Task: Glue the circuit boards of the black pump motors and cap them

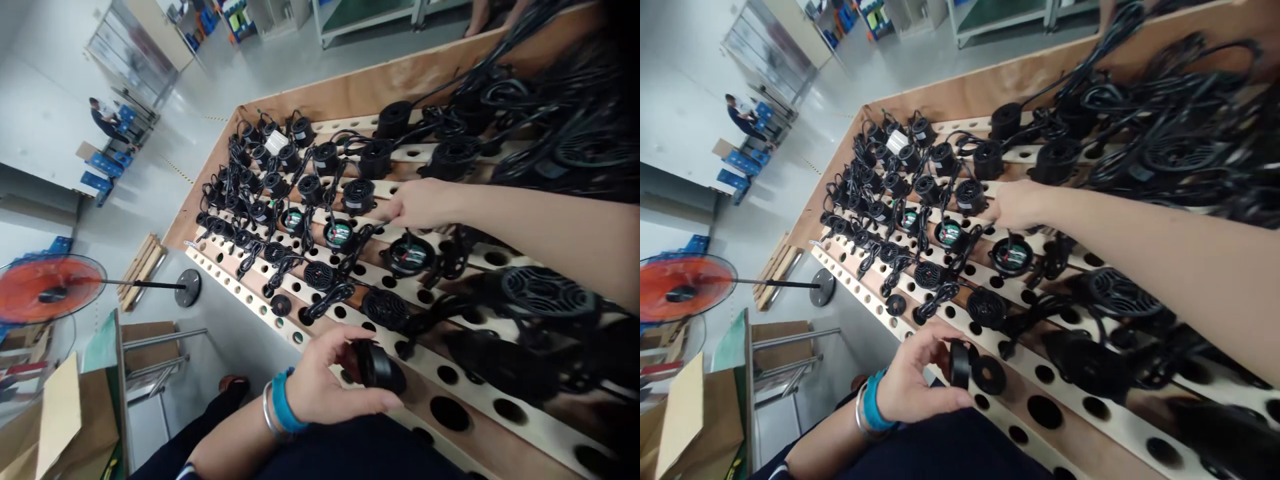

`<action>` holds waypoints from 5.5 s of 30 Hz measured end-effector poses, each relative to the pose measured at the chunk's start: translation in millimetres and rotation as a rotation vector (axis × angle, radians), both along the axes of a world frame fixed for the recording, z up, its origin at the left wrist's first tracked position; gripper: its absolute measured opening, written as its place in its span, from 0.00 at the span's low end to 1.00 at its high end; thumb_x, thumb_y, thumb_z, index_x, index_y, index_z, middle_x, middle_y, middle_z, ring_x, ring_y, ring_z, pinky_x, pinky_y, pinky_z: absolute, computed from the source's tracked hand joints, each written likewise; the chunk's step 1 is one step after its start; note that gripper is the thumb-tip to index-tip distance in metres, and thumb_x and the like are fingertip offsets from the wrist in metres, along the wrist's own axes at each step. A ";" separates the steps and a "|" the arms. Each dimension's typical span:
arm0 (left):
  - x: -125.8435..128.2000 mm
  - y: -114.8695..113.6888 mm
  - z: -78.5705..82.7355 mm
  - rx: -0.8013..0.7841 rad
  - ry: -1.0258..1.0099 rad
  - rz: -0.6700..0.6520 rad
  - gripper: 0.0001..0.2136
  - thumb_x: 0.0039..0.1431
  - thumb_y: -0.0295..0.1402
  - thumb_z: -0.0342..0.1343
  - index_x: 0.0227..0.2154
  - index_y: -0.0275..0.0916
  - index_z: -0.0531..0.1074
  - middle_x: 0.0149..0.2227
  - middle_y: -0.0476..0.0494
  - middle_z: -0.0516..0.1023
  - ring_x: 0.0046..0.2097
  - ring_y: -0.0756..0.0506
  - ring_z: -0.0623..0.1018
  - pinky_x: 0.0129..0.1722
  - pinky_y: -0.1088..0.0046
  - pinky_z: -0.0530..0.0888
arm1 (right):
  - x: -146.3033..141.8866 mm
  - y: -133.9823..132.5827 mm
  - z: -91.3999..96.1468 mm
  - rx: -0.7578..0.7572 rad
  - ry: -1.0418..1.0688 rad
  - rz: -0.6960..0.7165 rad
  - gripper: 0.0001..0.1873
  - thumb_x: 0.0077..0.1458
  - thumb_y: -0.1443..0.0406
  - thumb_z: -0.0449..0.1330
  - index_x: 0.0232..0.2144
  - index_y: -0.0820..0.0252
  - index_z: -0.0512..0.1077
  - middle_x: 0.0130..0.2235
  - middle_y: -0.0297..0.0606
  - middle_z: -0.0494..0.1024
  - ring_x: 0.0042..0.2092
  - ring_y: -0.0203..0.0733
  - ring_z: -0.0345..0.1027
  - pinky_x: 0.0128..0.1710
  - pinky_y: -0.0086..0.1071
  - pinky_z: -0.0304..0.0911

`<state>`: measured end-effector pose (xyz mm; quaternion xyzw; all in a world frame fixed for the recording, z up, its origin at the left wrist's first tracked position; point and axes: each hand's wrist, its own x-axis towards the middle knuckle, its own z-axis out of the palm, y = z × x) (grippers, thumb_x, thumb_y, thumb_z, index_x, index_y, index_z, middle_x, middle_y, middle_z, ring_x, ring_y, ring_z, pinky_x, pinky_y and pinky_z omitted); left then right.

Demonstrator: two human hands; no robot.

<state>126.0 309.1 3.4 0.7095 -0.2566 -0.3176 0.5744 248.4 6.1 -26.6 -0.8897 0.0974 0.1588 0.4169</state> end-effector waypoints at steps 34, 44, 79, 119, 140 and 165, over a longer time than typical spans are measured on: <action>50.8 -126.9 2.4 0.839 -0.793 -0.157 0.23 0.54 0.50 0.60 0.42 0.36 0.69 0.41 0.40 0.72 0.39 0.43 0.76 0.38 0.66 0.77 | -43.5 -37.4 -2.4 0.029 -0.118 0.207 0.05 0.54 0.68 0.59 0.29 0.60 0.65 0.29 0.35 0.73 0.29 0.33 0.63 0.33 0.32 0.58; 48.4 -127.3 -0.9 0.846 -0.808 -0.196 0.21 0.55 0.50 0.59 0.39 0.35 0.69 0.39 0.41 0.71 0.39 0.42 0.77 0.35 0.66 0.77 | -53.6 -39.1 -15.2 0.098 -0.191 0.192 0.15 0.46 0.52 0.56 0.28 0.57 0.62 0.24 0.36 0.72 0.26 0.36 0.60 0.29 0.35 0.56; 70.6 -136.3 -4.5 0.708 -0.751 -0.149 0.20 0.51 0.36 0.61 0.46 0.35 0.68 0.45 0.38 0.71 0.48 0.39 0.74 0.48 0.59 0.75 | -54.3 -34.4 -6.2 0.019 -0.302 0.151 0.08 0.46 0.64 0.58 0.25 0.56 0.61 0.23 0.31 0.69 0.26 0.34 0.59 0.29 0.32 0.56; 86.0 -173.0 2.9 0.941 -0.642 -0.221 0.21 0.48 0.42 0.67 0.40 0.33 0.72 0.45 0.36 0.73 0.45 0.39 0.77 0.44 0.62 0.77 | -56.0 -31.2 -18.1 0.043 -0.366 0.134 0.06 0.48 0.62 0.56 0.25 0.57 0.62 0.23 0.33 0.69 0.26 0.37 0.60 0.28 0.32 0.57; 96.7 -168.2 -2.0 0.915 -0.727 -0.346 0.24 0.48 0.48 0.66 0.42 0.35 0.73 0.44 0.38 0.73 0.40 0.40 0.80 0.39 0.66 0.78 | -87.5 -4.8 -22.1 0.268 0.335 -0.325 0.17 0.52 0.52 0.62 0.26 0.61 0.72 0.26 0.40 0.76 0.30 0.41 0.73 0.22 0.26 0.64; 110.1 -120.6 -7.8 0.641 -1.153 -0.896 0.53 0.46 0.64 0.53 0.61 0.18 0.58 0.66 0.14 0.48 0.67 0.28 0.54 0.63 0.38 0.50 | -84.3 6.5 -1.2 -0.209 0.431 -0.106 0.30 0.62 0.49 0.46 0.14 0.58 0.62 0.18 0.36 0.72 0.23 0.36 0.67 0.27 0.29 0.59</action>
